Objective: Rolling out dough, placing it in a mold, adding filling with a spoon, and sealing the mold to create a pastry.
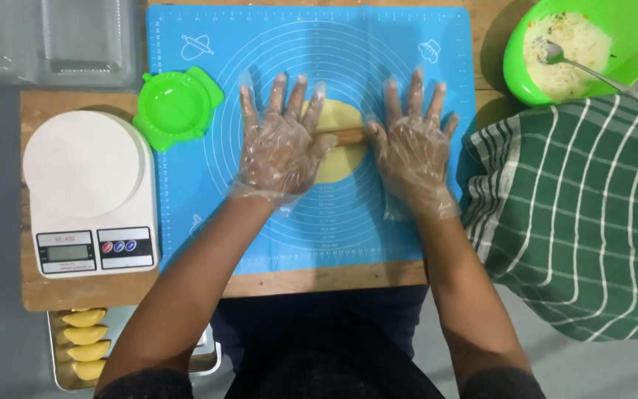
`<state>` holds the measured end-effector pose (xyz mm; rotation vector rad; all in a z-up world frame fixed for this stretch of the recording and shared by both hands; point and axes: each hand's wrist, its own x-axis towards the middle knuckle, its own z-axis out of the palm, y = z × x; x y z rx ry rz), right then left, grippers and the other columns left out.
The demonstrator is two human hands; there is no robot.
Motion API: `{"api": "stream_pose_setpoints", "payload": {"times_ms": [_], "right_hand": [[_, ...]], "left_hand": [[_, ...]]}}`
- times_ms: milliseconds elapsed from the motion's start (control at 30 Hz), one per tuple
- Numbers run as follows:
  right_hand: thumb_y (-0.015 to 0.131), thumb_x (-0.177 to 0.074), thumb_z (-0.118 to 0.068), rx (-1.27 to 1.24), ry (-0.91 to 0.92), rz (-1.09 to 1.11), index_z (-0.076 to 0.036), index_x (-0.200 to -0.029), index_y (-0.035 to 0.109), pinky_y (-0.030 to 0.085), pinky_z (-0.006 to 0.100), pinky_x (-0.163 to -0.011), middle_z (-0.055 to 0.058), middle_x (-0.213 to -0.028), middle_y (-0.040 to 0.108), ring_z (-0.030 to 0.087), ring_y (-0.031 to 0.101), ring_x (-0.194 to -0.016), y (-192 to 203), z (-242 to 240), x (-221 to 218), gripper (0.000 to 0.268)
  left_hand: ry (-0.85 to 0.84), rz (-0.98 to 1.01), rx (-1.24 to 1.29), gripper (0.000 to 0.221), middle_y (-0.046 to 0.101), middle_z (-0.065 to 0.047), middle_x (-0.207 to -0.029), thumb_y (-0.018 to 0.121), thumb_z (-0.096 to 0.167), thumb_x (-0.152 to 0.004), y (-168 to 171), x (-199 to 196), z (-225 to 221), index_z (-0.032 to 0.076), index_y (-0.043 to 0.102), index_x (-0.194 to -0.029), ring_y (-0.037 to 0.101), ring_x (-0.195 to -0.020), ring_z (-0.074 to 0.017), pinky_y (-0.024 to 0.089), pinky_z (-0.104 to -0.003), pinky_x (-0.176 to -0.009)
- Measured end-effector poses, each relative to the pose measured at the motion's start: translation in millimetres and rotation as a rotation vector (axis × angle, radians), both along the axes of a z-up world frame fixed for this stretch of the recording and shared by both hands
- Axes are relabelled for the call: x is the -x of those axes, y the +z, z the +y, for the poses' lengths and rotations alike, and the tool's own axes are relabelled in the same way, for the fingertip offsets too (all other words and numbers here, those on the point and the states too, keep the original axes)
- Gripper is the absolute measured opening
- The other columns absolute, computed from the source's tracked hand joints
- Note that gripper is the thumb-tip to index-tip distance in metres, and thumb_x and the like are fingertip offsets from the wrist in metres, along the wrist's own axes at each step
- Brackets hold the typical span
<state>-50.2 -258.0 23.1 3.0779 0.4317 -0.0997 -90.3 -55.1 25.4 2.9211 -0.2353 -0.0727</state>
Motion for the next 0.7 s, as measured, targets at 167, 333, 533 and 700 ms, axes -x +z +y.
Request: {"api": "stream_pose_setpoints", "payload": {"times_ms": [167,333,533,700], "right_hand": [[0.042,-0.104,-0.054,0.078,-0.090,0.106,-0.020,-0.165,0.028,0.028,0.071,-0.115,0.018,-0.171,0.015,0.049,0.018,-0.152,8.8,-5.6,45.5,0.072],[0.044,-0.102,-0.054,0.103,-0.118,0.105,-0.021,-0.162,0.035,0.029,0.068,-0.115,0.014,-0.170,0.022,0.045,0.027,-0.149,14.8,-12.8,82.5,0.068],[0.043,-0.109,-0.050,-0.076,-0.097,-0.017,-0.020,-0.145,0.062,0.044,0.062,-0.106,0.013,-0.164,0.036,0.043,0.045,-0.139,-1.4,-23.7,60.4,0.051],[0.043,-0.108,-0.047,-0.016,-0.037,0.034,-0.019,-0.160,0.043,0.034,0.066,-0.113,0.017,-0.168,0.028,0.046,0.030,-0.150,-12.5,-14.2,49.0,0.060]], "left_hand": [[-0.101,0.132,-0.151,0.065,0.032,-0.003,-0.166,0.036,0.051,-0.103,4.4,29.1,1.2,0.018,0.033,-0.159,0.028,-0.151,-0.0281,0.015,-0.058,-0.122],[-0.146,-0.128,-0.046,0.045,0.054,-0.004,-0.152,0.063,0.037,-0.095,-101.5,28.9,23.3,0.017,0.064,-0.135,0.037,-0.148,-0.0303,0.025,-0.048,-0.123],[-0.168,-0.295,-0.096,0.032,0.064,0.000,-0.141,0.074,0.039,-0.086,-113.5,9.4,38.7,0.021,0.072,-0.113,0.039,-0.146,-0.0269,0.034,-0.046,-0.117],[-0.179,-0.067,-0.009,0.029,0.052,0.002,-0.152,0.053,0.054,-0.101,-72.0,15.0,45.3,0.031,0.065,-0.114,0.027,-0.152,-0.0297,0.021,-0.049,-0.123]]}}
